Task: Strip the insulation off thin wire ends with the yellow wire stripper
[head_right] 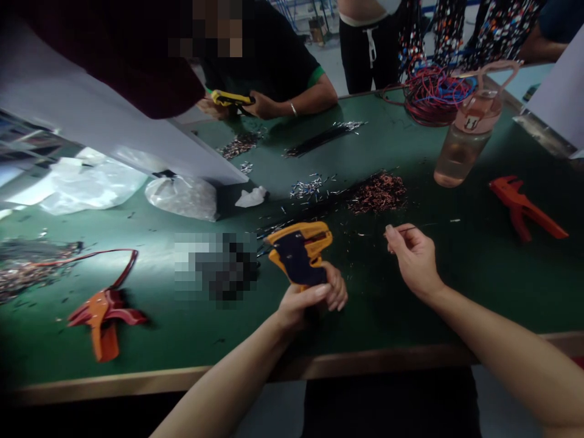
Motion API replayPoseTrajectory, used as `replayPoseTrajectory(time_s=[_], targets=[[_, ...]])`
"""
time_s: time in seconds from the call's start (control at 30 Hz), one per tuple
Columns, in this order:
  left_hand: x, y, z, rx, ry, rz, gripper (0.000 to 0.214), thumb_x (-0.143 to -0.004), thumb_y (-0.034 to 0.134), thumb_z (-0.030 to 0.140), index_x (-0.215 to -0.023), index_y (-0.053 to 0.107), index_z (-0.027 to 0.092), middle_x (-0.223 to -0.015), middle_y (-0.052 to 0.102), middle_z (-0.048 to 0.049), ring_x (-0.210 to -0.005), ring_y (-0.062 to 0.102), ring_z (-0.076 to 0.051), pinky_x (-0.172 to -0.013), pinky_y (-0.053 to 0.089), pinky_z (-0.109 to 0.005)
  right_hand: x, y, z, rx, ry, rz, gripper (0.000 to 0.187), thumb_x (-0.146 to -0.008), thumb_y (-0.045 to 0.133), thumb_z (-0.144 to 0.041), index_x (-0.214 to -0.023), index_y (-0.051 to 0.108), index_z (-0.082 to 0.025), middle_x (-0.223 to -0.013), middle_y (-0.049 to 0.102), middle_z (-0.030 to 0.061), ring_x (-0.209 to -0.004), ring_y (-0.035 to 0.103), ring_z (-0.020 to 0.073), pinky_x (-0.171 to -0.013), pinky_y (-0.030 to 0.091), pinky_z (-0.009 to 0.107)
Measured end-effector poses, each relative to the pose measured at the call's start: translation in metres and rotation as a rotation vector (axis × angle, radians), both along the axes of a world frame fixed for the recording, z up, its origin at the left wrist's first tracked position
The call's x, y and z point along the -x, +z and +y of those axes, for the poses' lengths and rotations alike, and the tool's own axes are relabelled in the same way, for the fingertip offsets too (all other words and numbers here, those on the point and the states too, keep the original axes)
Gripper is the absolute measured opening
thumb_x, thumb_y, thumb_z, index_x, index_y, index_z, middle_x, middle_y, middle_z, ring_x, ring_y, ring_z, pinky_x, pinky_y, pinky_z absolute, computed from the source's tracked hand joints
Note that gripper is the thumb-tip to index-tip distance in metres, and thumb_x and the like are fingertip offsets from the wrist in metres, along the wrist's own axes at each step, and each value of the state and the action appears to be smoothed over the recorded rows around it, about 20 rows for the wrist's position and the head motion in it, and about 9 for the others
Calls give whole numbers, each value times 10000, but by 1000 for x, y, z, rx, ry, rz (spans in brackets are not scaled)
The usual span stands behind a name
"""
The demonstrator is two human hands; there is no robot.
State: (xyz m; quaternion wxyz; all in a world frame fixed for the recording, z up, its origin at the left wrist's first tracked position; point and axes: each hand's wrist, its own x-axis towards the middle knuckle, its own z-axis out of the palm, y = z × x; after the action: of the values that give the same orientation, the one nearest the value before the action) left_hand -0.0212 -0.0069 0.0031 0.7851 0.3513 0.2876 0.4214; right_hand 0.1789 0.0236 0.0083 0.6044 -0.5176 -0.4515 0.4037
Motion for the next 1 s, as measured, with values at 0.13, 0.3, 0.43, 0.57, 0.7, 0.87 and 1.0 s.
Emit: replayPoseTrajectory(time_s=[0.13,0.3,0.43,0.57,0.7,0.87,1.0], targets=[[5,-1,3,-31,114,-8,313,-696,825,340,-901,668,163,-842,713,-55,-603,579,-133,-652,485,-327,-1,0,-2,12,-21,-62,354,-794,757,-512,-655,660,-201,-538,598,-20,-493,528,107,-466,429,239],[3,-1,3,-87,19,89,441,-665,851,331,-1065,732,189,-1374,628,-154,-723,676,-166,-765,510,-365,8,-1,-13,-39,34,-224,307,-831,730,-436,-642,687,-199,-589,666,9,-498,580,121,-464,459,244],[1,-2,2,-58,25,106,525,-654,864,354,-1142,740,204,-1337,659,-133,-742,685,-168,-741,511,-330,13,-1,-19,-146,144,-333,267,-876,681,-367,-663,708,-208,-654,725,23,-560,659,149,-533,525,263],[3,-4,4,-32,100,135,541,-643,865,362,-1140,746,184,-1262,696,-127,-742,668,-161,-736,511,-317,8,0,-18,-267,196,-479,141,-890,677,-314,-810,749,-223,-744,768,21,-664,709,173,-621,549,297],[4,-5,6,-29,122,125,546,-643,866,353,-1148,749,183,-1197,725,-121,-756,668,-171,-746,512,-321,-2,3,-13,-448,174,-604,101,-908,659,-234,-842,734,-244,-742,775,-1,-651,706,171,-656,525,330],[2,-5,6,-2,35,73,485,-628,893,341,-1072,764,196,-1026,768,-79,-739,683,-168,-776,525,-330,-6,11,-13,-615,86,-691,96,-887,676,-157,-849,699,-242,-693,751,-23,-588,676,147,-676,484,345],[1,-3,2,16,-4,137,462,-623,904,350,-1014,749,159,-858,757,-60,-750,683,-181,-797,531,-339,0,16,-21,-655,143,-695,109,-886,665,-128,-846,676,-229,-684,748,-39,-546,658,115,-672,461,331]])
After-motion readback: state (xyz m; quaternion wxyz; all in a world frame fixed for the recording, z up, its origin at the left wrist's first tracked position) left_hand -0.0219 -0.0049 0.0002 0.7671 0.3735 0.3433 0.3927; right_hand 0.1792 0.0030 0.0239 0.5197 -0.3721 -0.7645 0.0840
